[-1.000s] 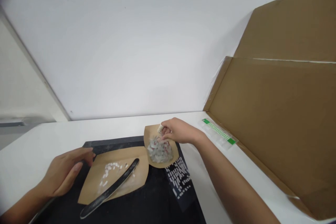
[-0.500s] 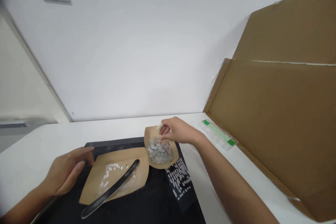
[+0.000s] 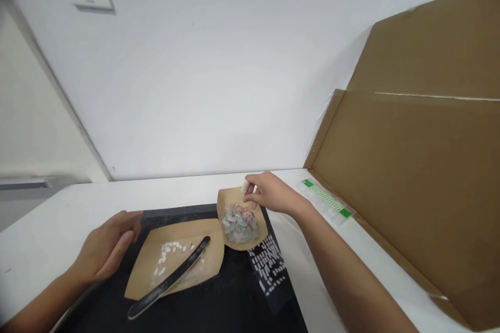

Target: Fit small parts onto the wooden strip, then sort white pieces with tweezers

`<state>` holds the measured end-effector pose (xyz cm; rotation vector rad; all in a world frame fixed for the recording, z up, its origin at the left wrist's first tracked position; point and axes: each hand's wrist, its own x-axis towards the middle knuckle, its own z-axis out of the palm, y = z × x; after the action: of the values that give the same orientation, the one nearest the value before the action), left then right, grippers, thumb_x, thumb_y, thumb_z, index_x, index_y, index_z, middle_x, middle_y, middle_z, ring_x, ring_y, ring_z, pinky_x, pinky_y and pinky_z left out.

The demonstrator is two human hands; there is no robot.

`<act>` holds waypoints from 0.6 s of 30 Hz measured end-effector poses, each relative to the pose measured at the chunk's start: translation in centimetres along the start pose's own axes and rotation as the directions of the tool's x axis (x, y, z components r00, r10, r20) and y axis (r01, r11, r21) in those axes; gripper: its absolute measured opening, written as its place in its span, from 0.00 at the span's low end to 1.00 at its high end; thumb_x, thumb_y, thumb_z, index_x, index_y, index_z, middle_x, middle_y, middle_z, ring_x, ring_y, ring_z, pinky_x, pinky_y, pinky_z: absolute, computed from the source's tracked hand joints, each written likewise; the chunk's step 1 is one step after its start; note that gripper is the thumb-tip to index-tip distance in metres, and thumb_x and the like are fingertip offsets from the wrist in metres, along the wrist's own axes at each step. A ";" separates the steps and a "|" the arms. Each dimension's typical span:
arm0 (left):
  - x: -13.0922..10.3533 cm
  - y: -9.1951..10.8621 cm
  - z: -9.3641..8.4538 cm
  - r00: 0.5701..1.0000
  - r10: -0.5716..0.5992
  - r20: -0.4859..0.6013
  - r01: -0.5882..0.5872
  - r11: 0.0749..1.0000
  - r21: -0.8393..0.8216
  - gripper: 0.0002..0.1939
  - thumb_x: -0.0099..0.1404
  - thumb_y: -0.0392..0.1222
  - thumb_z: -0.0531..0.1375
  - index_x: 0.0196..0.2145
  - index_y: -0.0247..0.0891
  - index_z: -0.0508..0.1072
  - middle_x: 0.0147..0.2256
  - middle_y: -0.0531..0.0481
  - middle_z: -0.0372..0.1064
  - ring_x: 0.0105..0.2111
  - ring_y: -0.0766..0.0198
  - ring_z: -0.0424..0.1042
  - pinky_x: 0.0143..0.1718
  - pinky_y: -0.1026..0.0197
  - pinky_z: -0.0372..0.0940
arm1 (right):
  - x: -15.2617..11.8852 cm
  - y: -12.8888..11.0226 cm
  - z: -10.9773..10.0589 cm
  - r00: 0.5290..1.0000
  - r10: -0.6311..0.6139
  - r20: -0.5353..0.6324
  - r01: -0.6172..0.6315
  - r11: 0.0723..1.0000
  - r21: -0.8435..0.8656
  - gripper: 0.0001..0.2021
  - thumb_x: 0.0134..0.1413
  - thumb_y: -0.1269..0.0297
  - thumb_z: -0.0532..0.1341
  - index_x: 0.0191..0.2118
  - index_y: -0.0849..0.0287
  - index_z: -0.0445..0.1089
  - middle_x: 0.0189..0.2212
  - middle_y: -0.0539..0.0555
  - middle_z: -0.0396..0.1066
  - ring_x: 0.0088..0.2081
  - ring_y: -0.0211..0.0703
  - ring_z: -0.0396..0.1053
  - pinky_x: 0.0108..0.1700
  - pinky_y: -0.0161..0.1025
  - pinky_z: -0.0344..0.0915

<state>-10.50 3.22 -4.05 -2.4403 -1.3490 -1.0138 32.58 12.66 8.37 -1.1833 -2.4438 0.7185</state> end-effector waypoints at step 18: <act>0.6 0.7 -0.3 0.989 0.113 0.098 -0.103 0.989 -0.106 0.29 0.67 0.44 0.53 0.65 0.40 0.54 0.31 0.52 0.65 0.30 0.57 0.67 0.35 0.55 0.66 | 2.0 0.7 4.4 0.983 -0.014 0.183 0.078 0.935 -0.347 0.19 0.53 0.47 0.71 0.36 0.55 0.68 0.38 0.52 0.77 0.40 0.49 0.73 0.35 0.38 0.57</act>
<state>-9.89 3.08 -3.38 -2.6424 -1.2068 -0.9643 29.67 13.35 4.56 -1.2243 -2.8283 0.3921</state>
